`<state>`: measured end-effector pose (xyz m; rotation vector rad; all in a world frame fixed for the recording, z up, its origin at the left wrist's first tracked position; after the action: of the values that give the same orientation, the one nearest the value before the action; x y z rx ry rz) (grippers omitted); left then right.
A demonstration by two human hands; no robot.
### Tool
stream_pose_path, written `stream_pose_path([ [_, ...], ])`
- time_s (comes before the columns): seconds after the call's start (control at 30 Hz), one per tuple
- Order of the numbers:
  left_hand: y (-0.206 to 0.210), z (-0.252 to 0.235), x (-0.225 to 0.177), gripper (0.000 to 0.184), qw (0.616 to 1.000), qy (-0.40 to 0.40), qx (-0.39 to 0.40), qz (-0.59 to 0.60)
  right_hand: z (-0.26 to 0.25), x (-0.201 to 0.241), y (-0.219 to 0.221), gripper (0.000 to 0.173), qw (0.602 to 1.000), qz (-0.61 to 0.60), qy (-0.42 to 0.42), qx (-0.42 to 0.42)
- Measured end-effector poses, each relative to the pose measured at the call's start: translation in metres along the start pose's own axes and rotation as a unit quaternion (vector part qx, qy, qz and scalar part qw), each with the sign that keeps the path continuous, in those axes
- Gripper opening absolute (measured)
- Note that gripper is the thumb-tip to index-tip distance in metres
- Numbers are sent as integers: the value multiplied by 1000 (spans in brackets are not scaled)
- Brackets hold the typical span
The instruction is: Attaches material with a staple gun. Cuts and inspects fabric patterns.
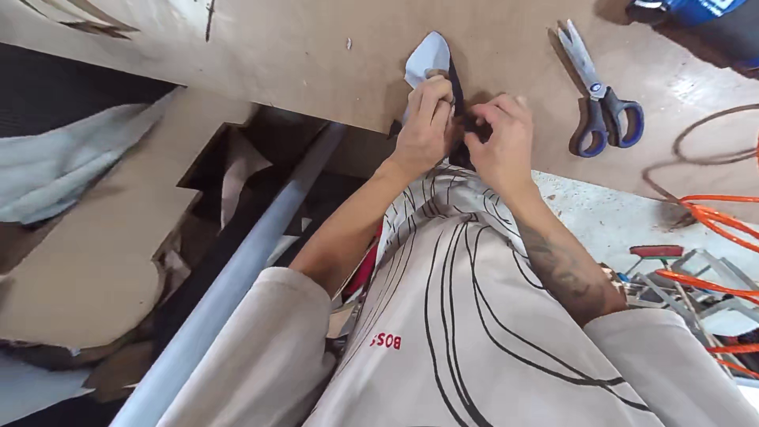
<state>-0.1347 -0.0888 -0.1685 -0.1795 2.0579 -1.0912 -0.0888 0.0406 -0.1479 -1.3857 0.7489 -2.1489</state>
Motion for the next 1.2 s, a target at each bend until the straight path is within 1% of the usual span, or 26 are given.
stream_pose_path([
  [0.1,2,0,1,13,1000,-6,19,8,6,0,2,30,999,-25,39,-2],
  [0.2,2,-1,2,13,999,-8,32,8,10,3,4,28,997,-22,69,-4],
  [0.33,4,2,3,13,1000,-5,28,6,11,-1,12,30,997,-33,50,-44],
  [0.43,2,0,3,16,1000,-5,16,17,15,-6,10,25,996,-57,18,-64],
  [0.5,-1,-3,6,18,998,-29,17,44,18,-9,4,22,995,-77,12,-58],
  [0.57,-3,-7,10,23,994,-69,13,88,16,-10,-4,22,995,-88,17,-49],
  [0.67,-5,-13,9,37,985,-92,29,145,12,-8,-10,22,995,-83,32,-35],
  [0.7,-6,-15,9,39,983,-88,35,156,10,-7,-12,17,995,-83,35,-31],
  [0.73,-8,-17,10,36,983,-87,40,158,8,-7,-14,10,996,-79,37,-33],
  [0.77,-10,-19,11,30,985,-89,44,143,6,-7,-16,6,996,-74,35,-37],
  [0.8,-13,-19,12,26,988,-95,52,109,3,-6,-16,7,996,-71,32,-45],
  [0.87,-20,-18,11,33,991,-108,82,18,1,-4,-20,11,994,-76,23,-72],
  [0.9,-25,-18,10,37,988,-116,100,-21,3,-4,-28,16,992,-76,23,-93],
  [0.93,-31,-19,9,41,985,-128,109,-45,7,-6,-41,24,991,-57,30,-119],
  [0.97,-39,-19,9,43,983,-140,104,-57,15,-13,-56,31,988,-10,53,-145],
  [1.03,-51,-14,4,50,978,-165,110,-61,34,-42,-92,39,965,94,134,-204],
  [1.07,-51,-11,1,55,974,-172,136,-62,46,-60,-110,43,950,129,175,-223],
  [1.1,-49,-6,-1,54,970,-165,164,-72,55,-79,-123,48,942,139,217,-214],
  [1.13,-44,-2,-1,49,966,-154,187,-84,62,-95,-130,50,941,132,247,-192],
  [1.17,-41,1,2,40,965,-143,193,-101,66,-108,-130,49,944,115,258,-172],
  [1.2,-40,1,7,34,966,-138,183,-118,68,-116,-130,47,948,101,254,-162],
])
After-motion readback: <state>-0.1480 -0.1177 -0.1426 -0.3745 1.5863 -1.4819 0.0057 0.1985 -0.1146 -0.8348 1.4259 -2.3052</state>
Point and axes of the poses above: each hand's wrist, its own z-axis away from the middle knuckle, its own y-axis out of the palm, x = y × z, the point moved 8 cm from there along -z, towards the middle knuckle, and after that the axes turned 4 degrees about y, right-handed, at the moved point
